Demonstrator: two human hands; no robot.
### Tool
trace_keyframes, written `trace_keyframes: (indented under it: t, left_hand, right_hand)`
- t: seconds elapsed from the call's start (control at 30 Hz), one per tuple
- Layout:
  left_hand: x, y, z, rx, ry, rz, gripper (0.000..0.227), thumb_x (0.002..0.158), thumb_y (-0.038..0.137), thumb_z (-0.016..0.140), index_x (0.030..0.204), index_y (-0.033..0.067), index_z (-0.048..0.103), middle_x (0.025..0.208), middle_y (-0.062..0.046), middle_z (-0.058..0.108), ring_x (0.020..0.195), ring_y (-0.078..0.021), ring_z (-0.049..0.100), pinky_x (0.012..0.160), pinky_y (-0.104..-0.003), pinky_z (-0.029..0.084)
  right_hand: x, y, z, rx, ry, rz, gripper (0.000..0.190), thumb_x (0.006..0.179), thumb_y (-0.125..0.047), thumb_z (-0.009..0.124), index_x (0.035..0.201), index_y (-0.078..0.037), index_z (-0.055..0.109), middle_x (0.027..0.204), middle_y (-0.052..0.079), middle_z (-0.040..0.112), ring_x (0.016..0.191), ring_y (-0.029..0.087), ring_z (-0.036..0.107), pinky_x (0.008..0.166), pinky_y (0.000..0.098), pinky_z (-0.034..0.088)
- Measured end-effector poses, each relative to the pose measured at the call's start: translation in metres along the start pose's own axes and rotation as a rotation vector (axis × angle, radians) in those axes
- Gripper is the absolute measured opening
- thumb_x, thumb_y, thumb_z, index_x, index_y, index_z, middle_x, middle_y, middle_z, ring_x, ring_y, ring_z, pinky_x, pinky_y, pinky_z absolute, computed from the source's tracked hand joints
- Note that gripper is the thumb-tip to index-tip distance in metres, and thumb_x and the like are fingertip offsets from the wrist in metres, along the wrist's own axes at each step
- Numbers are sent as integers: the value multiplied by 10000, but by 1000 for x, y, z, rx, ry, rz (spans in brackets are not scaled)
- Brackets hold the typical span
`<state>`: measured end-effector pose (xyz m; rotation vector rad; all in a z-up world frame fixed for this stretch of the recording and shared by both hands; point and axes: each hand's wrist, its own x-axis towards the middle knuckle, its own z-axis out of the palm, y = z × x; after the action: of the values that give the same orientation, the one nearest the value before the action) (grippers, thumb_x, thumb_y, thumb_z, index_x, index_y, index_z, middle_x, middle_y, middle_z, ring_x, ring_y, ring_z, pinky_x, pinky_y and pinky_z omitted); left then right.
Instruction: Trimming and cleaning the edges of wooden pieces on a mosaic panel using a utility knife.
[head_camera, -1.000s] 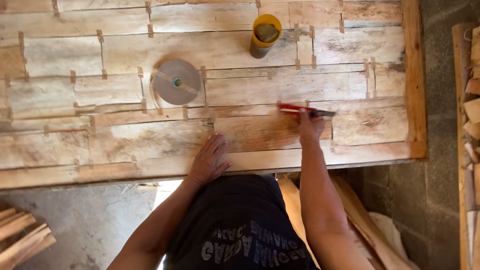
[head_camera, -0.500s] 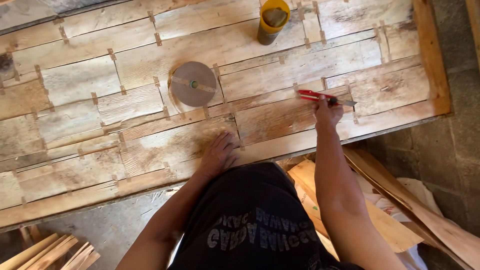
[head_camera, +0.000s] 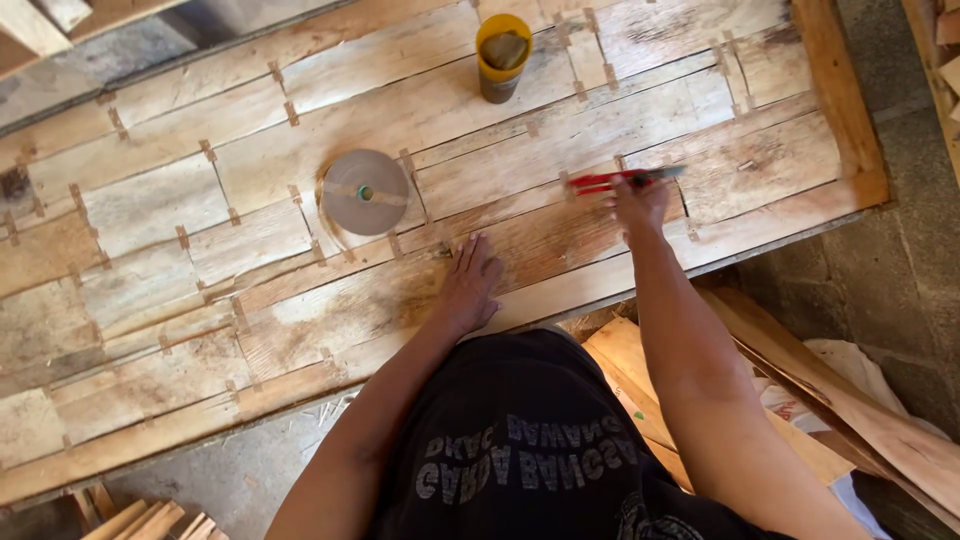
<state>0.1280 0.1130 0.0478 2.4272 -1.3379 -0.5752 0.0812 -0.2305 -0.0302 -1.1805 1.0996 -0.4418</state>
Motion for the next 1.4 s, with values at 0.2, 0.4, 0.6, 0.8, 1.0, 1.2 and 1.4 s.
trace_keyframes:
  t: [0.2, 0.4, 0.6, 0.8, 1.0, 1.2, 1.4]
  left_hand:
    - [36, -3, 7, 42, -91, -64, 663, 729, 348, 875, 1216, 21, 567, 1670, -258, 137, 1561, -446, 123, 1261, -545, 166]
    - [71, 13, 4, 123, -238, -167, 727, 749, 333, 866, 1305, -26, 565, 1688, -209, 75, 1556, -432, 101, 1233, -515, 212]
    - [72, 17, 2, 197, -339, -194, 595, 797, 302, 837, 1260, -5, 623, 1711, -217, 34, 1570, -436, 106, 1216, -491, 316]
    - [74, 30, -20, 253, -462, -215, 634, 847, 386, 807, 1296, -17, 614, 1710, -209, -42, 1581, -407, 41, 1218, -473, 298]
    - [73, 27, -14, 249, -452, -217, 585, 882, 359, 775, 1310, -9, 619, 1721, -199, -37, 1587, -404, 50, 1238, -468, 275]
    - [72, 21, -4, 286, -408, -177, 605, 862, 309, 788, 1336, -17, 601, 1711, -226, -31, 1567, -441, 71, 1205, -481, 308]
    - [70, 22, -10, 251, -407, -184, 639, 829, 354, 818, 1317, -6, 616, 1718, -212, -13, 1577, -431, 88, 1201, -470, 341]
  right_hand:
    - [24, 13, 14, -46, -35, -99, 261, 925, -86, 773, 1076, -21, 570, 872, 76, 706, 559, 132, 623, 422, 264, 456]
    - [41, 21, 24, -71, -112, -221, 215, 952, -42, 784, 1024, 17, 591, 869, 104, 715, 588, 153, 657, 489, 282, 543]
    - [35, 7, 35, -120, -107, -190, 207, 917, -51, 781, 994, 13, 600, 835, 80, 714, 569, 122, 658, 474, 264, 536]
    - [13, -22, 37, -293, -118, -113, 230, 913, -129, 796, 988, 0, 620, 813, 81, 717, 553, 135, 659, 452, 265, 518]
    - [16, -21, 31, -348, -120, -36, 251, 887, -158, 785, 1021, -39, 608, 821, 51, 739, 552, 127, 681, 453, 258, 561]
    - [3, -37, 25, -565, -192, -35, 311, 937, -217, 795, 1062, -3, 607, 859, 89, 744, 591, 110, 693, 507, 255, 562]
    - [-8, -41, 21, -519, -309, 52, 242, 919, -171, 768, 1030, -27, 608, 812, 71, 729, 565, 132, 646, 504, 299, 543]
